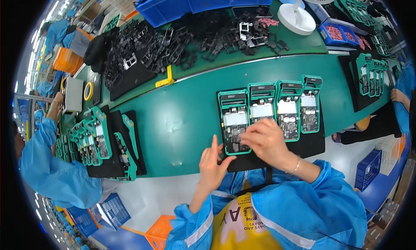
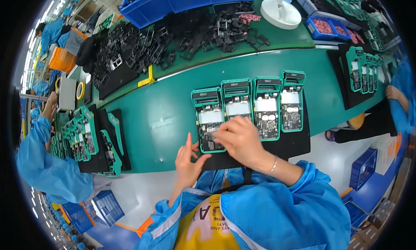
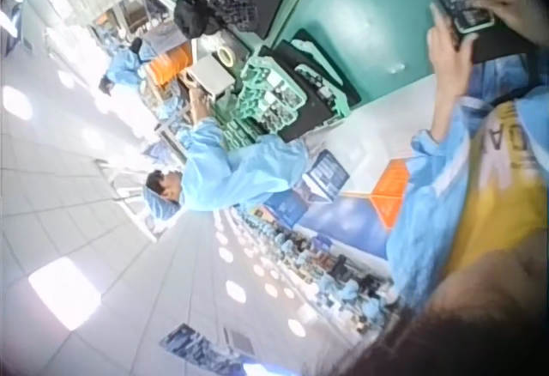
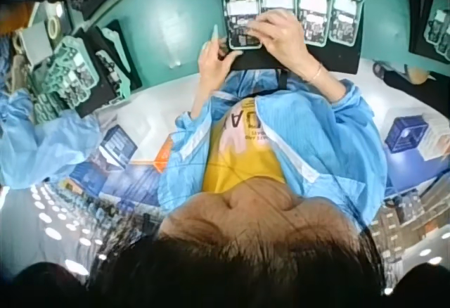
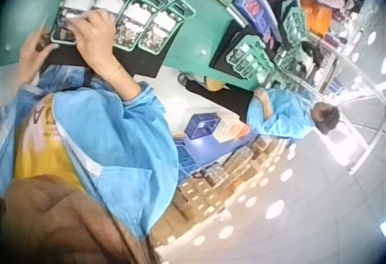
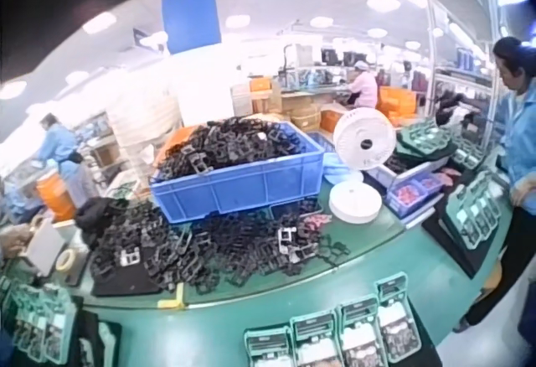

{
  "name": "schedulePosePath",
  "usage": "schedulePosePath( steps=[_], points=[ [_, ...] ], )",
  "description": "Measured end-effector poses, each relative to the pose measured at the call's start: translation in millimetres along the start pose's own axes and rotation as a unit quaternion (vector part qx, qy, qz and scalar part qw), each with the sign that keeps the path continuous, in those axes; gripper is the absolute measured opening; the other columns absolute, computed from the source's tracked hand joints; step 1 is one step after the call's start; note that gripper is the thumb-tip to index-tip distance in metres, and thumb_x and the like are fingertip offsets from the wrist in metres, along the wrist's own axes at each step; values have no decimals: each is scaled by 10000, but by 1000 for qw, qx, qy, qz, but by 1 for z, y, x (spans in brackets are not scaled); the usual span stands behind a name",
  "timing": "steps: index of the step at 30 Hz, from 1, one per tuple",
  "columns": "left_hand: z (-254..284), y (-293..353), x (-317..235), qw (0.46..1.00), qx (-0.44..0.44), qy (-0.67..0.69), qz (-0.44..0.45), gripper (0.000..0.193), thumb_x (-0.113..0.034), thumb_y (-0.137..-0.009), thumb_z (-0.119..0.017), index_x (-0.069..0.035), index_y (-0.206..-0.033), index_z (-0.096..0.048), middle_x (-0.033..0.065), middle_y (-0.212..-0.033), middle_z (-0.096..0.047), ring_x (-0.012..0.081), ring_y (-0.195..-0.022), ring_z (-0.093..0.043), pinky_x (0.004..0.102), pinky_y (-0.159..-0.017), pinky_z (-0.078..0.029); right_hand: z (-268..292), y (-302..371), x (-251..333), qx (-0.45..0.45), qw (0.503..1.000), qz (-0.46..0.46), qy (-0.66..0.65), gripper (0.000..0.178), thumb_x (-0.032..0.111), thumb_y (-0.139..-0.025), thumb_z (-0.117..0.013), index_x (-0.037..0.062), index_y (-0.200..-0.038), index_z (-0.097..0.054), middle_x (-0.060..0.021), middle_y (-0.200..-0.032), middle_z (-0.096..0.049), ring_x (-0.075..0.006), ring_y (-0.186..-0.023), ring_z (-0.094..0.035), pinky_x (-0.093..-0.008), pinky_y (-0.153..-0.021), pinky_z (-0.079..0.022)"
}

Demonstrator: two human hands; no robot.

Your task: The recorder is assembling small black plastic components into green PCB housings at an electronics factory workbench.

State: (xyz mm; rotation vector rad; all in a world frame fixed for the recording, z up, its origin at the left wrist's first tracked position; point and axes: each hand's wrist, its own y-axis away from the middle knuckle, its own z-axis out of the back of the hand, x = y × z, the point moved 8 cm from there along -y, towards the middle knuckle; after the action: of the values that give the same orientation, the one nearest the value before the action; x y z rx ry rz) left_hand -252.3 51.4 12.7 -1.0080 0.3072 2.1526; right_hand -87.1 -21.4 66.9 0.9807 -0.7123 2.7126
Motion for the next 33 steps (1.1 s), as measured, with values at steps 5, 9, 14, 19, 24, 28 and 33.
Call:
schedulePosePath(
  steps=[5, 9, 14, 19, 24, 28, 33],
  points=[
    [57, -73, -16, 991, 3, -53, -119, 533, -118, -763, -803, -74, -1261, -618, 118, -1024, -692, 245, -868, -633, 339, -654, -527, 80, -80, -73, -57, 991, 47, 109, 115, 29, -794, -683, 42, -906, -703, -125, -901, -674, -307, -862, -645, -384, -739, -531],
    [50, -185, -49, 976, 12, -63, -210, 311, -108, -808, -742, -35, -1103, -676, 142, -1027, -682, 334, -906, -636, 382, -757, -520, 103, -155, -164, -47, 985, 74, 150, 237, 71, -746, -736, 32, -977, -699, -133, -966, -692, -326, -907, -642, -411, -784, -520],
    [-13, -275, -56, 949, 7, -143, -281, 379, -112, -753, -750, 0, -1105, -662, 144, -1089, -653, 334, -1017, -584, 412, -900, -476, 90, -189, -220, 51, 975, 105, 186, 630, 159, -651, -834, 78, -1237, -618, -127, -1087, -681, -328, -994, -629, -410, -858, -505],
    [-53, -306, -51, 933, -9, -219, -287, 557, -100, -710, -782, 32, -1217, -594, 151, -1146, -612, 332, -1053, -548, 417, -917, -462, 77, -195, -236, 143, 985, -45, 83, 651, 125, -640, -844, 91, -1248, -615, -99, -978, -670, -292, -913, -631, -402, -834, -506],
    [-62, -319, -53, 932, 24, -196, -303, 527, -66, -721, -761, 0, -1219, -605, 147, -1100, -619, 328, -1030, -553, 427, -913, -458, 92, -182, -227, 11, 973, 169, 154, 596, 95, -651, -841, 90, -1209, -632, -78, -907, -637, -246, -814, -614, -355, -747, -504],
    [-41, -319, -58, 944, -24, -139, -299, 480, -65, -773, -709, -14, -1238, -604, 146, -1070, -641, 330, -1017, -569, 423, -912, -463, 90, -183, -256, 117, 989, -84, 39, 557, 144, -660, -856, 69, -1171, -649, -75, -853, -623, -206, -766, -613, -324, -724, -502],
    [-1, -300, -44, 974, -35, 180, -135, 493, -70, -842, -664, -98, -1326, -577, 72, -1010, -638, 180, -897, -587, 317, -837, -493, 102, -183, -242, 75, 975, -154, -144, 206, 81, -811, -748, 11, -1001, -713, 1, -801, -638, -83, -744, -577, -243, -691, -483]
  ],
)
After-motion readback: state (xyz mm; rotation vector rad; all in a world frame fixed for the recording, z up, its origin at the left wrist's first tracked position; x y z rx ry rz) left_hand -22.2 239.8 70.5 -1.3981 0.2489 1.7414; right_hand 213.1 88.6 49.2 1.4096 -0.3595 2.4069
